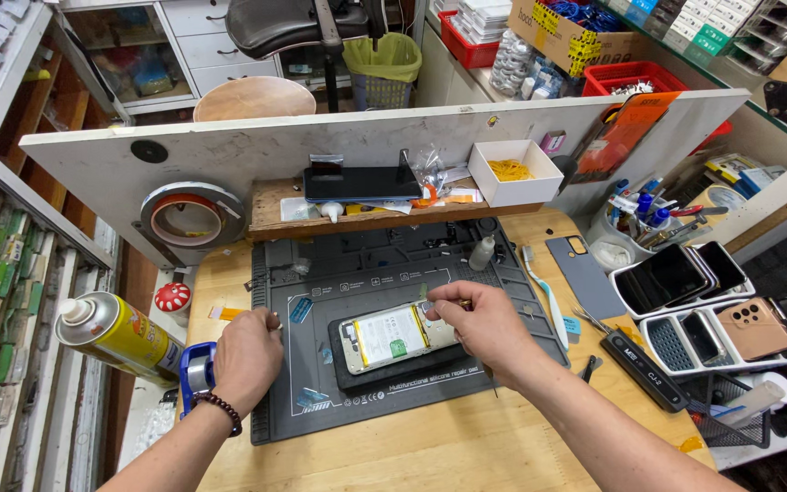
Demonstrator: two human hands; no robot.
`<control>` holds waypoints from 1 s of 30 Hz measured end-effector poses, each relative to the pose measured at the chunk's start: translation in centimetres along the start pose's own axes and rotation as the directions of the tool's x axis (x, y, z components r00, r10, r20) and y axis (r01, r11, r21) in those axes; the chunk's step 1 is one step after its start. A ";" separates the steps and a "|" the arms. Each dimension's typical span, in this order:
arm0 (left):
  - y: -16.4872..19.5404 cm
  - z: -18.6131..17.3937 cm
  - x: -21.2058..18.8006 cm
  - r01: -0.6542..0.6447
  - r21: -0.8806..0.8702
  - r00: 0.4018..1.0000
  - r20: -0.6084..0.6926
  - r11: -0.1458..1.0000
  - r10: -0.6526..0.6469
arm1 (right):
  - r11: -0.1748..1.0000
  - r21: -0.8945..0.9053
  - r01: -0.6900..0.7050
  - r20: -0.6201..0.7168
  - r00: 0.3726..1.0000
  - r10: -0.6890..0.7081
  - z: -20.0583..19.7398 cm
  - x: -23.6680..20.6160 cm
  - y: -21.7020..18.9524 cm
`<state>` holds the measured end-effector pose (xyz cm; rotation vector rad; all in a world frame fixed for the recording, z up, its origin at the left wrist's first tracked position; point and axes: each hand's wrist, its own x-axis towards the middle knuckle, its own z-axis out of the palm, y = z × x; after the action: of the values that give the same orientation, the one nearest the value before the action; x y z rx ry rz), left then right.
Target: The person uses a small metal spudger to carefully pry and separate internal components of a disassembled smartphone. The device is held steady with the left hand while the right hand works around the camera module and battery area. The phone is briefly lifted and rotated for inspection before being placed back on the mat.
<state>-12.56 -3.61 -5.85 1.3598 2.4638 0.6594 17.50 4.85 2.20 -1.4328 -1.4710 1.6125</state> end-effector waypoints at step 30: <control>13.2 -2.1 -4.4 -0.556 0.074 0.740 0.498 0.828 0.452 | 0.978 0.101 0.183 -0.322 0.936 -0.142 -5.2 1.8 1.4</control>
<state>-1.40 -1.78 2.60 2.0358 1.8172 0.1132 22.05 8.00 1.04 -1.3805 -1.2428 1.2858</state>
